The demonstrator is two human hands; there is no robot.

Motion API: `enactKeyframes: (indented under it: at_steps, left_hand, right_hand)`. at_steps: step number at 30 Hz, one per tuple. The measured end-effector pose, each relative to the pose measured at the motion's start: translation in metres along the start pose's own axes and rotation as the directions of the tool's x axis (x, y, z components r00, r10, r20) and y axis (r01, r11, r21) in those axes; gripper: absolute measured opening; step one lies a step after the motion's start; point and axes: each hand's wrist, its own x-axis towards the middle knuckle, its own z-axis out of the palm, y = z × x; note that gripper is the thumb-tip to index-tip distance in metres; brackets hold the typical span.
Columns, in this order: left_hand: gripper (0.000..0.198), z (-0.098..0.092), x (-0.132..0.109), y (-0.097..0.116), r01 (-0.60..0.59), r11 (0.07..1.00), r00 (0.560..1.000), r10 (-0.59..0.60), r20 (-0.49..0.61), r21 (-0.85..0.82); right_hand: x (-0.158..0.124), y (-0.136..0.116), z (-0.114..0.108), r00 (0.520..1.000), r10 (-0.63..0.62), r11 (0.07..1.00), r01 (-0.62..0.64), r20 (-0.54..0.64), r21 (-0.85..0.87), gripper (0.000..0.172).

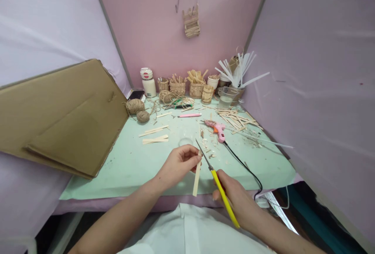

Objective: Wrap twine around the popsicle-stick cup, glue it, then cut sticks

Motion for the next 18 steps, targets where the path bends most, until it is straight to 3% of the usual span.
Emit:
enactKeyframes:
  at_steps: [18]
  left_hand:
    - [0.024, -0.007, -0.001, -0.002, 0.077, 0.995, 0.996, -0.08, 0.046, 0.057]
  right_hand:
    - [-0.006, -0.004, -0.024, 0.994, -0.006, 0.999, 0.011, 0.106, -0.048, 0.014]
